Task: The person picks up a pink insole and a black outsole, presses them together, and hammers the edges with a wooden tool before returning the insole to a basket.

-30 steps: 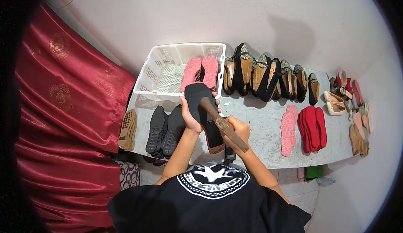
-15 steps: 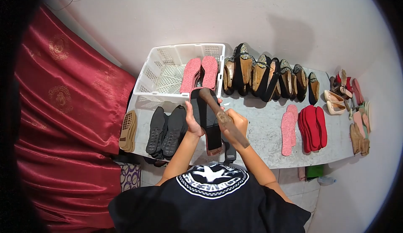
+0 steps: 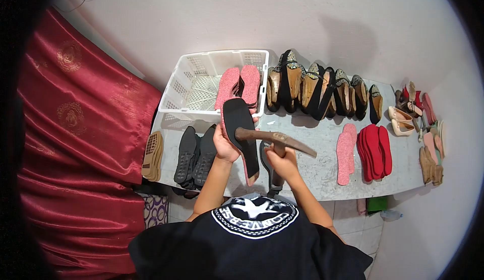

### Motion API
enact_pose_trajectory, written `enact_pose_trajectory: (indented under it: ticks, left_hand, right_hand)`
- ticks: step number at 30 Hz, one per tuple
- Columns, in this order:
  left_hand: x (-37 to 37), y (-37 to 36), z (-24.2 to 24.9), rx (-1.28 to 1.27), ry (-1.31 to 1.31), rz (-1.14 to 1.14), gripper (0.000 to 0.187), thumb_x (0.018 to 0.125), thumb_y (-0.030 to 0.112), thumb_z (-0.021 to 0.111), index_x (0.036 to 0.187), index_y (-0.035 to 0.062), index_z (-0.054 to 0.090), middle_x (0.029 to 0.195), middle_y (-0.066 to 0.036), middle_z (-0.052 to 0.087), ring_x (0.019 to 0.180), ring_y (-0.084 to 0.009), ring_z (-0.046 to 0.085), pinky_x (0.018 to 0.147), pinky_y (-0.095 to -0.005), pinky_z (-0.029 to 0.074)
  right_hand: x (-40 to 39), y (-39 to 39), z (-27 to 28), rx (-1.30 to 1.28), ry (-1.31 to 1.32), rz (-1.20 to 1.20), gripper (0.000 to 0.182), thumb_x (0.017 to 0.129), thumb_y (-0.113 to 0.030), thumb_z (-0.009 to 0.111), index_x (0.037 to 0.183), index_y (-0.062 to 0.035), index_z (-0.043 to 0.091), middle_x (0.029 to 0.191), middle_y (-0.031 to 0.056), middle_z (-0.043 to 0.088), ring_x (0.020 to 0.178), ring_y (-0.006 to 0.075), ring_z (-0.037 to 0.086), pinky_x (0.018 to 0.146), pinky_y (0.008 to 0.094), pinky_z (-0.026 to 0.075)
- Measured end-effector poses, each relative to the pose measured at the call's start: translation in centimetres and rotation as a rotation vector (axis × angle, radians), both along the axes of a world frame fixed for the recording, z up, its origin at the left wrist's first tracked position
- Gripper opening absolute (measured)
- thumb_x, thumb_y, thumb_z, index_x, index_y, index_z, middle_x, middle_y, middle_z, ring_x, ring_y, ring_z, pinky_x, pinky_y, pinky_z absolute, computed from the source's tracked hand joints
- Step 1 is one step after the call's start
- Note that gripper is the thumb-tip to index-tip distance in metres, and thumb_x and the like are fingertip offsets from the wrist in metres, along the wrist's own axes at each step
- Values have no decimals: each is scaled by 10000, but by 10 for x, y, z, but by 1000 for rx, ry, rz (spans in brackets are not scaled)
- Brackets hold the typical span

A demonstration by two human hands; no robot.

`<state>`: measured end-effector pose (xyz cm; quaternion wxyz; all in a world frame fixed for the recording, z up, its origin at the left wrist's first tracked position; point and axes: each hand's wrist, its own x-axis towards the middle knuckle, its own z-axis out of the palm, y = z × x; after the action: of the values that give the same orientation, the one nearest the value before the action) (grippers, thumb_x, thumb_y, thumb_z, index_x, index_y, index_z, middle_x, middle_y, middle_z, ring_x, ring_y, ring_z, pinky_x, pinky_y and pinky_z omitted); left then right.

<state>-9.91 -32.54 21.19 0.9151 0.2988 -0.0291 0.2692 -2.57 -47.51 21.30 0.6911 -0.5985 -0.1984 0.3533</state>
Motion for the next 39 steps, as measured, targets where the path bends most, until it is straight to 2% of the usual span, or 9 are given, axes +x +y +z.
enact_pose_trajectory:
  ticks: [6, 10, 16, 20, 23, 24, 28, 34, 39]
  left_hand:
    - [-1, 1, -22, 28, -165, -96, 548, 889, 322, 481, 1328, 44, 305, 1263, -109, 447, 1085, -197, 499, 850, -328, 469]
    - [-3, 12, -22, 72, 45, -78, 529, 802, 162, 646, 1264, 52, 414, 1163, -25, 516, 1002, -100, 520, 827, -264, 454]
    - [-7, 8, -1, 415, 210, 126, 271, 736, 18, 695, 901, 68, 487, 868, -7, 601, 804, -74, 561, 735, -228, 457]
    - [-7, 9, -6, 681, 179, 287, 265, 756, 5, 663, 937, 48, 475, 913, -43, 591, 851, -103, 567, 764, -257, 467]
    - [-5, 1, -6, 102, 94, 257, 368, 839, 155, 588, 1158, 42, 445, 1090, -115, 564, 982, -198, 561, 834, -331, 472]
    - [-3, 6, -2, 143, 56, 175, 492, 889, 271, 486, 1300, 47, 335, 1269, -177, 436, 1134, -294, 467, 878, -404, 460]
    - [0, 10, 4, -103, -136, -55, 571, 889, 387, 431, 1325, 47, 286, 1356, -183, 313, 1217, -360, 364, 907, -481, 435]
    - [-3, 13, 6, -248, -89, -89, 533, 896, 302, 421, 1321, 16, 275, 1321, -190, 356, 1228, -378, 345, 905, -584, 387]
    - [-5, 15, 0, -341, -138, -144, 520, 863, 216, 424, 1304, -20, 282, 1282, -216, 395, 1229, -395, 341, 913, -603, 364]
  right_hand:
    - [34, -5, 4, 71, 309, 279, 224, 782, -66, 531, 605, -102, 398, 485, -58, 314, 375, 37, 262, 351, 206, 200]
    - [49, -10, -7, 53, 470, 352, 236, 788, -76, 537, 606, -112, 392, 484, -58, 308, 372, 36, 253, 356, 201, 208]
    - [53, -13, -27, 131, 607, 322, 293, 789, -91, 537, 565, -128, 351, 485, -61, 292, 362, 33, 220, 369, 205, 230]
    - [47, -12, -21, 75, 464, 216, 261, 786, -70, 540, 571, -103, 395, 491, -49, 333, 373, 43, 262, 372, 213, 236]
    - [33, -15, -7, 64, 278, 82, 232, 782, -51, 544, 581, -71, 429, 502, -35, 372, 389, 52, 305, 371, 218, 243]
    - [30, -16, -2, 80, 228, 45, 223, 780, -45, 545, 585, -61, 438, 506, -29, 383, 394, 54, 317, 370, 220, 246]
    - [27, -23, 10, 105, 101, -1, 200, 776, -34, 538, 602, -53, 442, 502, -32, 376, 391, 50, 323, 363, 218, 241]
    - [26, -32, 12, 66, -33, -30, 196, 788, -59, 577, 622, -41, 475, 516, -27, 422, 420, 61, 397, 388, 220, 292]
    - [22, -35, 6, -67, -664, -138, 93, 759, -67, 619, 723, 7, 575, 527, 33, 495, 497, 92, 470, 469, 279, 393]
